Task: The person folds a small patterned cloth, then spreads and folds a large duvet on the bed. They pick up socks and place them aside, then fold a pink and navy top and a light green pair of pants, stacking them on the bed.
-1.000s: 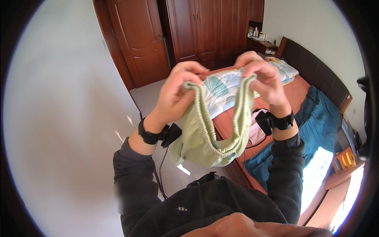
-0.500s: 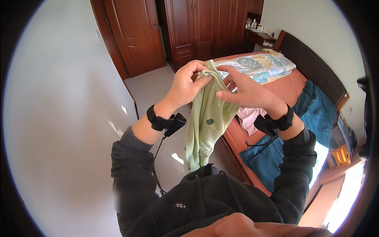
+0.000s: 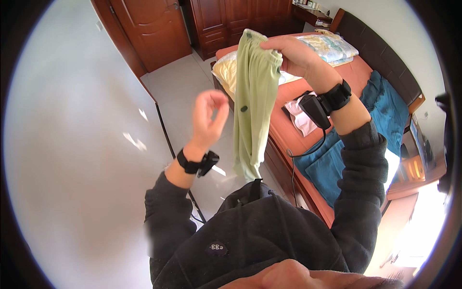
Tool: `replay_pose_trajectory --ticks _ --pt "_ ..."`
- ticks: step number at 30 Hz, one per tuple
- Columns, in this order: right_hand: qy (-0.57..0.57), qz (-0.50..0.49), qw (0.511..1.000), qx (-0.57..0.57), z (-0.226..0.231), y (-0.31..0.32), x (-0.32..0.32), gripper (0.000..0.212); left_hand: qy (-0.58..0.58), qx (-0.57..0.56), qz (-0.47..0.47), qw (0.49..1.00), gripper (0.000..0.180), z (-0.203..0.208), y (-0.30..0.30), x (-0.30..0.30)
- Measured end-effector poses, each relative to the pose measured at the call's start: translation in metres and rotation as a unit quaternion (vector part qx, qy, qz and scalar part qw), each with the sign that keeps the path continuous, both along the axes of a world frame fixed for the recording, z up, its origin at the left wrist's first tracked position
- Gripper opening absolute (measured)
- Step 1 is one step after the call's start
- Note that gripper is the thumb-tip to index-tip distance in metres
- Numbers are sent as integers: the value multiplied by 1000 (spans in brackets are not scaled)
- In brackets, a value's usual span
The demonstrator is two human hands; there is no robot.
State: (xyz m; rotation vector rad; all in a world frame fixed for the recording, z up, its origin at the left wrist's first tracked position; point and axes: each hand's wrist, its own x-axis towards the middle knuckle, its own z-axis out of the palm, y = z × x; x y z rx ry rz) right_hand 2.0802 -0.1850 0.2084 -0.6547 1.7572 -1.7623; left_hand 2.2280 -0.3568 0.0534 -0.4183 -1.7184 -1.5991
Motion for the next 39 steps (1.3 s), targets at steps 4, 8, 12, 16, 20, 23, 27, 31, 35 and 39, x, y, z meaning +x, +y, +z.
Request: replay_pose_trajectory --ticks 4,8,12,16,20,23,27,31,35,39 --pt "3 1 997 -83 8 5 1 17 -198 -179 -190 945 23 -71 10 32" --pt "46 -19 991 -124 16 7 7 18 -468 -124 -267 833 50 -136 21 32" --pt "36 -41 982 -183 23 13 14 14 -473 -105 -201 851 74 -160 33 16" --pt "42 -58 975 -211 22 20 17 14 -381 53 -259 886 61 -150 45 1" --pt "48 -105 966 -232 16 41 3 14 -319 233 -215 893 49 -136 38 -13" --pt "36 -158 963 -215 14 64 -20 13 -270 403 -160 859 48 -126 13 -24" --pt "9 -194 953 -233 2 87 -41 11 -245 369 -31 896 36 -112 -8 -24" --pt "-13 -182 953 -241 -6 90 -37 11 -294 170 24 940 27 -104 -16 -12" --pt "-17 -153 955 -254 0 88 -5 11 -245 -96 118 958 18 -101 -23 13" --pt "38 -49 957 -283 14 98 26 17 -282 -91 -64 953 12 -78 -36 54"
